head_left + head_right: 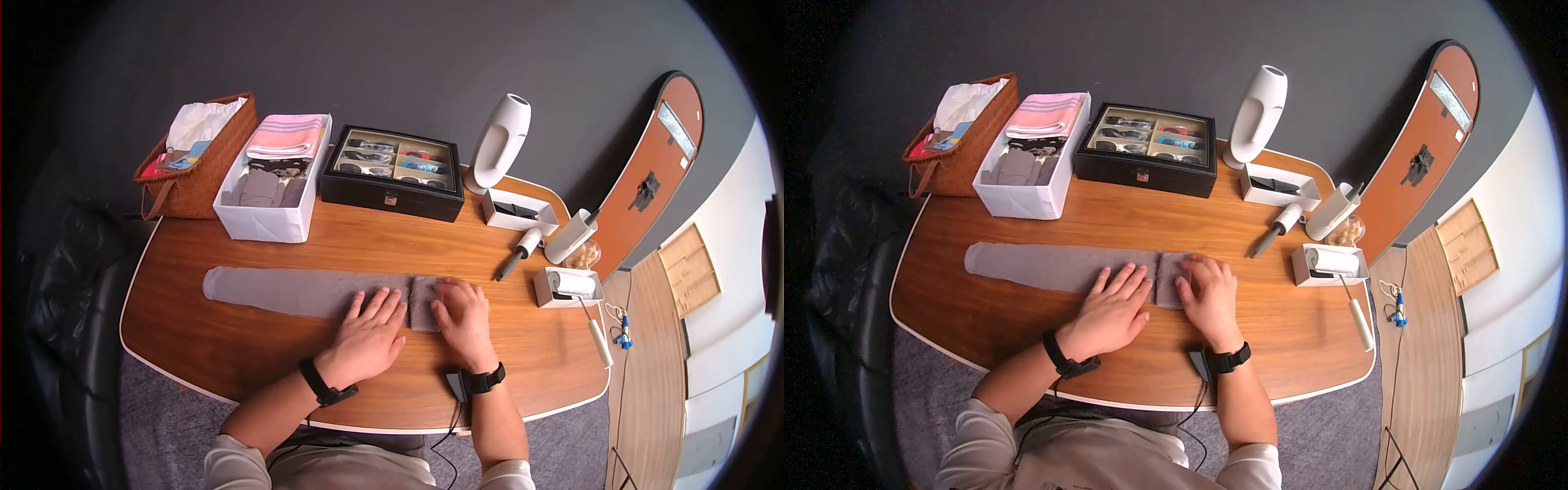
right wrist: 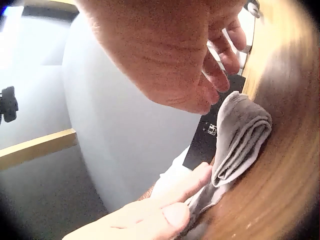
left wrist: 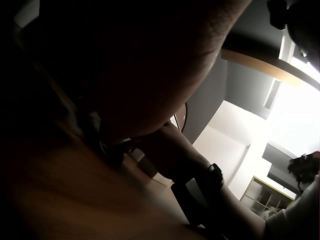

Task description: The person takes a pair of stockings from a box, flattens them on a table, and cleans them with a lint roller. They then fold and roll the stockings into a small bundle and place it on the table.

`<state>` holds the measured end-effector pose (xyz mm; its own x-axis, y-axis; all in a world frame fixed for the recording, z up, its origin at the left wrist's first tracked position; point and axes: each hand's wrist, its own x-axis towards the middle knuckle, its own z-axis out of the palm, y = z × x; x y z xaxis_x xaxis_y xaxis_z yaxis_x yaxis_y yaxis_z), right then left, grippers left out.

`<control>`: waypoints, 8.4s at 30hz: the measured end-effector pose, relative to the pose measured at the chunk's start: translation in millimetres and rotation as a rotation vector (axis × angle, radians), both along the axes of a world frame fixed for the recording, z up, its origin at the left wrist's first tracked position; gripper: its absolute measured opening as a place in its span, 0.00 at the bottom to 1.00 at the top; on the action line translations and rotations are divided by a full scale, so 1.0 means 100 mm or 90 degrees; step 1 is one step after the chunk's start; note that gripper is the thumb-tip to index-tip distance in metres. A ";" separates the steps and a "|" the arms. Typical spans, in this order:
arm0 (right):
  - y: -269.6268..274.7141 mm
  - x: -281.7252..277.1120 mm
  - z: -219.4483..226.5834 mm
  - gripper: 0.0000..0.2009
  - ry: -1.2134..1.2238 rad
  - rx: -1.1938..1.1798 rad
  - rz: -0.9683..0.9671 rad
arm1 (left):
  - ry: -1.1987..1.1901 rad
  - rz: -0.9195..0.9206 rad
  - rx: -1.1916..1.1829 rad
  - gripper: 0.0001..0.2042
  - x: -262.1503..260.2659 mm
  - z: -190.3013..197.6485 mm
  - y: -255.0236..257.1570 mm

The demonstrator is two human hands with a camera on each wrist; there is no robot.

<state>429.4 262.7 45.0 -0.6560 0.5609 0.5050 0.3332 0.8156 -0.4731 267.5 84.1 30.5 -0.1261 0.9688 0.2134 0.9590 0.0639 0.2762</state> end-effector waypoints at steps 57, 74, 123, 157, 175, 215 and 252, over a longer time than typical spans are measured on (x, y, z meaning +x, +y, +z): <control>-0.21 -0.11 -0.17 0.36 -0.084 -0.252 0.160 | -0.018 0.124 0.022 0.29 -0.42 -0.10 0.30; -0.33 -0.09 0.11 0.37 -0.039 -0.438 0.405 | -0.022 0.165 -0.015 0.36 -0.44 0.00 -0.07; -0.52 -0.66 -0.05 0.30 0.182 -0.705 0.137 | -0.226 -0.001 0.089 0.19 -0.83 -0.17 -0.16; -0.87 -1.55 0.01 0.28 -0.421 0.091 0.201 | -0.171 0.281 0.152 0.06 -1.47 -0.31 -0.55; -0.85 -1.61 -0.08 0.31 -0.330 0.024 0.074 | -0.188 0.252 0.240 0.06 -1.41 -0.31 -0.46; -0.42 -0.57 -0.16 0.16 0.163 -0.750 0.000 | -0.530 0.148 0.107 0.03 -1.16 0.05 -0.54; -0.82 -0.66 -0.07 0.41 0.197 -0.955 0.451 | -0.269 0.441 0.209 0.08 -1.27 -0.07 -0.49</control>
